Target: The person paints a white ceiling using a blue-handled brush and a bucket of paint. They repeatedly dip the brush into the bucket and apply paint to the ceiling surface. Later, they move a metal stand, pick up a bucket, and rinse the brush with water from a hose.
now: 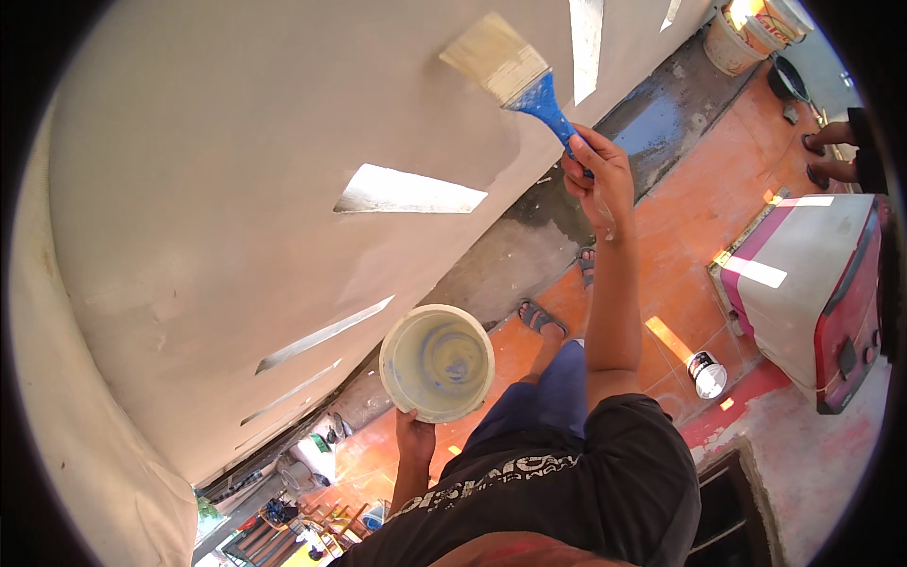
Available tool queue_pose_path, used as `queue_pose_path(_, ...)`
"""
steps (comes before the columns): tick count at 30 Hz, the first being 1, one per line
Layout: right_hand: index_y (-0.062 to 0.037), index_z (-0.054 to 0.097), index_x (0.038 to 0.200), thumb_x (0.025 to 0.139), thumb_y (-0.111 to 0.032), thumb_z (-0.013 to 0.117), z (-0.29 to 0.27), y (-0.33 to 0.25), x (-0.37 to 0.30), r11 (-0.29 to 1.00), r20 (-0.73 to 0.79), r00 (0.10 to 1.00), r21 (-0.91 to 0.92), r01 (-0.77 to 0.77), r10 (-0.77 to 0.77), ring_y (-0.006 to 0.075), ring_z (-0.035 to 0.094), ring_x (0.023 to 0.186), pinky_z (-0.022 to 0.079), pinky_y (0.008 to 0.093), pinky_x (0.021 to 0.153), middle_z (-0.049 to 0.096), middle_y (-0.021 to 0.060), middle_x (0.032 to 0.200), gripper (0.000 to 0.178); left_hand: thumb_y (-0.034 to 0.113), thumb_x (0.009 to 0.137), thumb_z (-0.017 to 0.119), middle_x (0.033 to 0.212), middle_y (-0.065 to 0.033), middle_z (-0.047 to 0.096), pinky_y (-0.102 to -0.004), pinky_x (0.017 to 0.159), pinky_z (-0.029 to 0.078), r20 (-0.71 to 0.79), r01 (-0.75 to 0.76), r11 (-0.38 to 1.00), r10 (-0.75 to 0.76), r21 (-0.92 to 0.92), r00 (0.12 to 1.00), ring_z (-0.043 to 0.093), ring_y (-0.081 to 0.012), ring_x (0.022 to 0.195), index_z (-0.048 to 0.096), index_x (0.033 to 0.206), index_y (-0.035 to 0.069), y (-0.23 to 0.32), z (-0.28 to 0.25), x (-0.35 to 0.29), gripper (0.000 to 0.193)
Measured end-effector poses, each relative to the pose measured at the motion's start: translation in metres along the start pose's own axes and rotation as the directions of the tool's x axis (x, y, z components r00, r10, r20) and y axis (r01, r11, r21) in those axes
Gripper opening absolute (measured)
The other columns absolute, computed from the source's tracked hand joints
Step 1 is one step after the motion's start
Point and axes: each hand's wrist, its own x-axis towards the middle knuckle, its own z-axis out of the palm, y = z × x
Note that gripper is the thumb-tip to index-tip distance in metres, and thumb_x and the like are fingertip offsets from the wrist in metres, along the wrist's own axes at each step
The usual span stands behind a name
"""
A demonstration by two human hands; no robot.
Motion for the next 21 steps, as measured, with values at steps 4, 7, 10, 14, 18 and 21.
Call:
queue_pose_path(4,0.0029,0.061,0.124,0.096,-0.018,0.063,-0.02,0.02,0.041,1.0,0.038,0.999,-0.005,0.016,-0.016,0.0047,0.037,0.055,0.03,0.0216,0.048,0.05,-0.0003,0.07,0.035,0.009,0.08,0.058,0.138,-0.0112,0.05,-0.0422,0.105,0.047,0.009,0.006,1.0,-0.006,-0.015,1.0,0.053,-0.0259,0.126,0.036,0.144,0.006,-0.004,0.02,0.005,0.067)
queue_pose_path(7,0.0,0.058,0.128,0.098,-0.019,0.061,-0.086,0.099,0.071,0.98,0.01,0.981,-0.063,-0.191,0.192,0.0048,0.033,0.052,0.031,0.0221,0.048,0.049,-0.0006,0.07,0.036,0.01,0.081,0.058,0.138,-0.011,0.051,-0.0423,0.106,0.047,0.01,0.002,1.0,-0.002,-0.028,1.0,0.053,-0.026,0.126,0.037,0.143,0.006,-0.007,0.032,0.005,0.066)
queue_pose_path(10,-0.0026,0.063,0.122,0.098,-0.019,0.061,-0.175,0.177,0.06,0.881,-0.315,0.867,-0.154,-0.447,0.385,0.0062,0.038,0.053,0.031,0.0243,0.046,0.05,-0.0008,0.069,0.029,0.01,0.081,0.057,0.138,-0.0109,0.051,-0.0423,0.105,0.047,-0.012,0.005,1.0,-0.005,-0.02,1.0,0.053,-0.0264,0.126,0.037,0.143,0.006,-0.011,0.044,0.003,0.065)
queue_pose_path(14,-0.0015,0.067,0.112,0.096,-0.017,0.061,-0.22,0.243,0.061,0.756,-0.68,0.664,-0.246,-0.607,0.311,0.0078,0.045,0.051,0.031,0.0262,0.04,0.052,-0.0004,0.064,0.023,0.01,0.082,0.057,0.137,-0.0109,0.052,-0.0427,0.105,0.047,-0.03,0.001,0.999,-0.002,-0.039,1.0,0.053,-0.0266,0.126,0.038,0.143,0.006,-0.015,0.062,-0.003,0.064)
queue_pose_path(18,-0.0002,0.067,0.109,0.094,-0.016,0.063,-0.179,0.198,0.087,0.83,-0.579,0.746,-0.2,-0.52,0.328,0.0079,0.045,0.051,0.031,0.0256,0.04,0.052,-0.0002,0.063,0.022,0.01,0.082,0.057,0.138,-0.0112,0.052,-0.0431,0.106,0.045,-0.005,-0.049,0.998,0.048,-0.03,0.999,0.053,-0.0265,0.126,0.038,0.143,0.006,-0.018,0.082,-0.004,0.064)
queue_pose_path(21,0.0004,0.066,0.111,0.096,-0.016,0.062,-0.134,0.115,0.066,0.904,-0.467,0.858,-0.239,-0.355,0.214,0.0072,0.044,0.052,0.03,0.0242,0.041,0.052,0.0003,0.066,0.022,0.004,0.085,0.054,0.137,-0.0108,0.053,-0.0431,0.106,0.045,-0.014,-0.104,0.994,0.104,-0.033,0.995,0.054,-0.026,0.125,0.041,0.141,0.005,-0.02,0.091,0.001,0.057)
